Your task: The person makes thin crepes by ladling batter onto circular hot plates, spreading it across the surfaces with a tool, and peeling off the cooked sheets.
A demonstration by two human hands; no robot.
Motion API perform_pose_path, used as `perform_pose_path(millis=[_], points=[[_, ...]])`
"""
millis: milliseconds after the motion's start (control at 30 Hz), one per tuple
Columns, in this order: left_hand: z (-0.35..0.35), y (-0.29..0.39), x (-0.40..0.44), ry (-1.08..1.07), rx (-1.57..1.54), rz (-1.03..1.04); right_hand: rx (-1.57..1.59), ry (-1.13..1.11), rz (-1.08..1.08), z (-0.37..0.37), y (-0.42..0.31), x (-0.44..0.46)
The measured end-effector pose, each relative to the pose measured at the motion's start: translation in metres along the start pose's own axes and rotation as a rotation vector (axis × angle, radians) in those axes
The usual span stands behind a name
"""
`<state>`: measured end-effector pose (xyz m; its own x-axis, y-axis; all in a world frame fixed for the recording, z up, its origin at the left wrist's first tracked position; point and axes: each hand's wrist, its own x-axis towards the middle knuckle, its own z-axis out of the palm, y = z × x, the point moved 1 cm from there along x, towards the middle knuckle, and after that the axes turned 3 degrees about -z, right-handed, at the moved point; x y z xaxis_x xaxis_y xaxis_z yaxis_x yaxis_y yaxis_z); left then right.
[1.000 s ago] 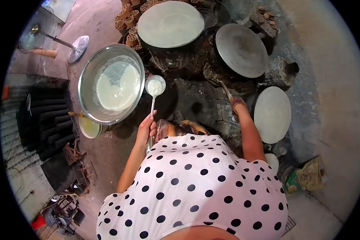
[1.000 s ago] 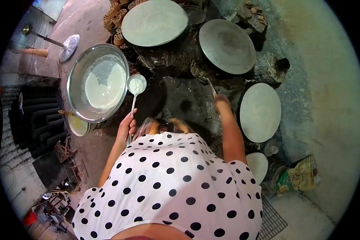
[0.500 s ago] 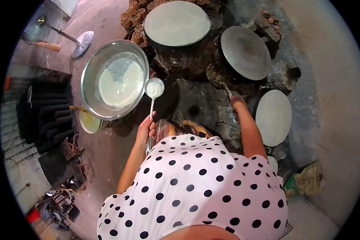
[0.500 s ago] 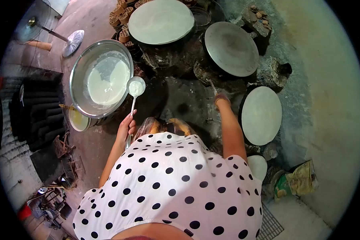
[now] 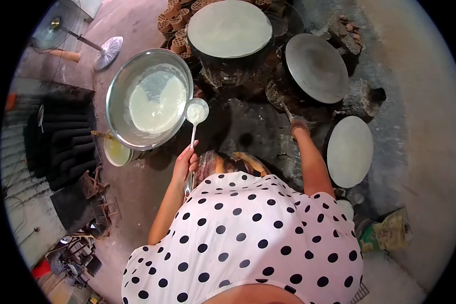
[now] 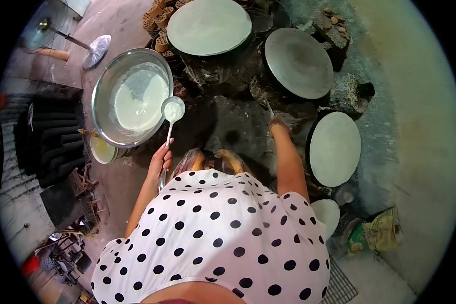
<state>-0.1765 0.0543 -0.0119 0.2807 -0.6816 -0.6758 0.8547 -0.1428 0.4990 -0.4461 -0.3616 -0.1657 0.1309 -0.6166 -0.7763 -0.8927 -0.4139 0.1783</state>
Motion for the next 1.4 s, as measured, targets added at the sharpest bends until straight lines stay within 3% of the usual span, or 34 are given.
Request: perform_pose_path(millis=[167, 267, 367, 467, 500, 533, 567, 600, 667, 700, 733, 800, 833, 867, 933, 967, 1000, 1033, 1100, 1167, 1200, 1233, 1267, 1300, 1400], points=[[-0.003, 0.006, -0.006, 0.018, -0.001, 0.032, -0.02, 0.006, -0.016, -0.019, -0.002, -0.023], [-0.02, 0.011, -0.003, 0.013, -0.153, 0.02, -0.024, 0.013, -0.121, -0.003, 0.008, -0.04], [-0.05, 0.029, -0.001, -0.102, -0.779, -0.057, -0.023, 0.158, -0.238, 0.01, -0.013, -0.077], [-0.099, 0.061, -0.007, -0.14, -0.952, 0.106, 0.098, 0.393, -0.586, 0.013, -0.058, -0.129], [-0.101, 0.076, -0.022, -0.08, -0.79, 0.201, 0.123, 0.443, -0.705, 0.007, -0.081, -0.146], [-0.11, 0.087, -0.027, -0.054, -0.812, 0.249, 0.309, 0.391, -0.689, -0.002, -0.112, -0.16], [-0.121, 0.098, -0.03, 0.215, -0.283, 0.303, 0.494, 0.325, -0.652, -0.008, -0.144, -0.171], [-0.132, 0.107, -0.03, 0.476, 0.249, 0.307, 0.469, 0.304, -0.681, -0.013, -0.174, -0.174], [-0.171, 0.117, 0.002, 0.422, 0.17, 0.306, 0.496, 0.181, -0.824, -0.031, -0.245, -0.177], [-0.192, 0.125, 0.026, 0.412, 0.029, 0.264, 0.382, 0.121, -0.772, -0.055, -0.287, -0.194], [-0.214, 0.135, 0.049, 0.394, -0.106, 0.216, 0.368, 0.111, -0.773, -0.05, -0.312, -0.182], [-0.262, 0.152, 0.095, 0.453, -0.089, 0.122, 0.472, 0.198, -0.999, -0.035, -0.356, -0.15], [-0.29, 0.159, 0.115, 0.505, -0.057, 0.032, 0.436, -0.036, -0.855, -0.052, -0.379, -0.159], [-0.322, 0.162, 0.136, 0.517, -0.079, 0.02, 0.417, -0.055, -0.852, -0.051, -0.401, -0.154], [-0.377, 0.164, 0.166, 0.644, 0.272, 0.019, 0.516, -0.267, -0.761, -0.038, -0.437, -0.139], [-0.388, 0.169, 0.171, 0.65, 0.259, -0.005, 0.179, -0.185, -0.708, -0.064, -0.47, -0.163], [-0.39, 0.184, 0.175, 0.689, 0.552, 0.032, 0.172, -0.204, -0.698, -0.058, -0.497, -0.159], [-0.39, 0.194, 0.178, 0.711, 0.851, 0.072, 0.361, -0.347, -0.585, -0.051, -0.521, -0.155], [-0.396, 0.199, 0.189, 0.723, 0.977, 0.08, 0.551, -0.497, -0.449, -0.036, -0.555, -0.151], [-0.39, 0.203, 0.187, 0.755, 1.092, 0.062, 0.588, -0.427, -0.483, -0.018, -0.569, -0.15], [-0.387, 0.206, 0.17, 0.748, 1.092, 0.055, 0.444, -0.185, -0.744, -0.003, -0.553, -0.142], [-0.385, 0.21, 0.148, 0.609, 1.139, 0.025, 0.287, 0.07, -0.996, 0.009, -0.524, -0.138], [-0.384, 0.211, 0.13, 0.471, 1.182, -0.003, 0.188, 0.014, -0.977, -0.002, -0.5, -0.158], [-0.382, 0.207, 0.115, 0.47, 1.179, -0.003, 0.21, -0.243, -0.769, -0.031, -0.487, -0.19], [-0.378, 0.202, 0.1, 0.53, 1.306, 0.11, 0.317, -0.279, -0.728, -0.007, -0.443, -0.19]])
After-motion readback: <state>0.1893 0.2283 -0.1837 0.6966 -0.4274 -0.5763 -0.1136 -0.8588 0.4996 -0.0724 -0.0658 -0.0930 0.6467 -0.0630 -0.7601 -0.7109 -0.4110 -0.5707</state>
